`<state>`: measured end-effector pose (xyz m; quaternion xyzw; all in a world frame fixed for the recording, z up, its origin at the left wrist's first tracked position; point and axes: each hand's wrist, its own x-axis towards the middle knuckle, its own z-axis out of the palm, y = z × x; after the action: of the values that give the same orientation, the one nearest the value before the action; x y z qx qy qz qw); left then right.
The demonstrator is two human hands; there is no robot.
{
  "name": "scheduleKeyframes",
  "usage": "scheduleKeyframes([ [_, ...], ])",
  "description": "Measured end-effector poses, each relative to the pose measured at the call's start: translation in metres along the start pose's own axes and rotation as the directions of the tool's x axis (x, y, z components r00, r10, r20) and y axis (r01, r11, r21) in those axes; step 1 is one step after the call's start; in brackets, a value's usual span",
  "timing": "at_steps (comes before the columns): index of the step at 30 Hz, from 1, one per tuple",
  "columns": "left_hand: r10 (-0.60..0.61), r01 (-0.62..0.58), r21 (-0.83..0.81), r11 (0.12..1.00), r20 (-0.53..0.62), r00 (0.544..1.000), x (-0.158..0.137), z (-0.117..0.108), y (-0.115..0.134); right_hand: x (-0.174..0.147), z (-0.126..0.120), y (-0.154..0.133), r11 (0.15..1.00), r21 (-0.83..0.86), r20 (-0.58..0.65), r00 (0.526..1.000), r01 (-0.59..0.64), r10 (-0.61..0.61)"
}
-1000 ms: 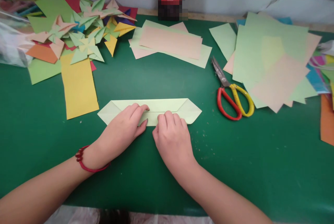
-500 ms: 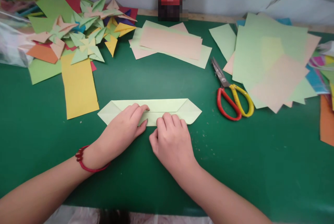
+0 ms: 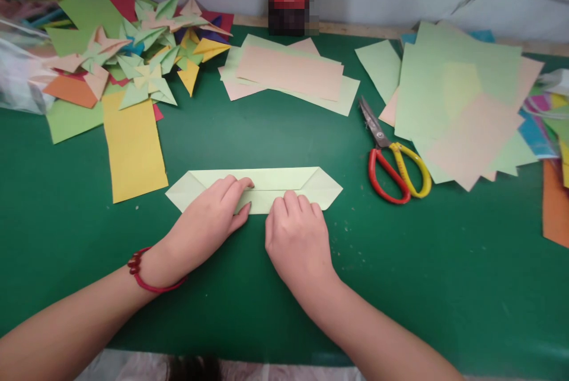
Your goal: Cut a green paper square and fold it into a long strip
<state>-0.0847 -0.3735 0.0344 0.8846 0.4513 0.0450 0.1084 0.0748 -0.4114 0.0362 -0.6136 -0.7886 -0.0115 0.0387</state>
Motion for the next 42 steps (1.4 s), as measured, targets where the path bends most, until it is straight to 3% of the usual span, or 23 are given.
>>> scheduleKeyframes([
  [8,0.015,-0.015,-0.009,1.0,0.057,0.998,0.0,-0.005,0.001,0.002,0.004,0.004,0.999,0.006,-0.025,0.999,-0.031,0.032],
  [23,0.036,-0.035,-0.02,0.999,0.014,0.999,0.002,-0.005,0.0,0.009,0.011,0.012,0.996,0.002,-0.141,0.986,-0.085,0.085],
  [33,-0.01,0.01,0.023,1.0,0.026,1.0,0.004,-0.003,0.008,0.012,0.011,0.008,0.991,-0.074,-0.126,0.987,-0.112,0.102],
  [42,-0.03,0.03,0.026,0.999,0.013,0.999,0.004,-0.003,0.01,0.009,0.008,0.005,0.994,-0.092,-0.075,0.996,-0.06,0.053],
])
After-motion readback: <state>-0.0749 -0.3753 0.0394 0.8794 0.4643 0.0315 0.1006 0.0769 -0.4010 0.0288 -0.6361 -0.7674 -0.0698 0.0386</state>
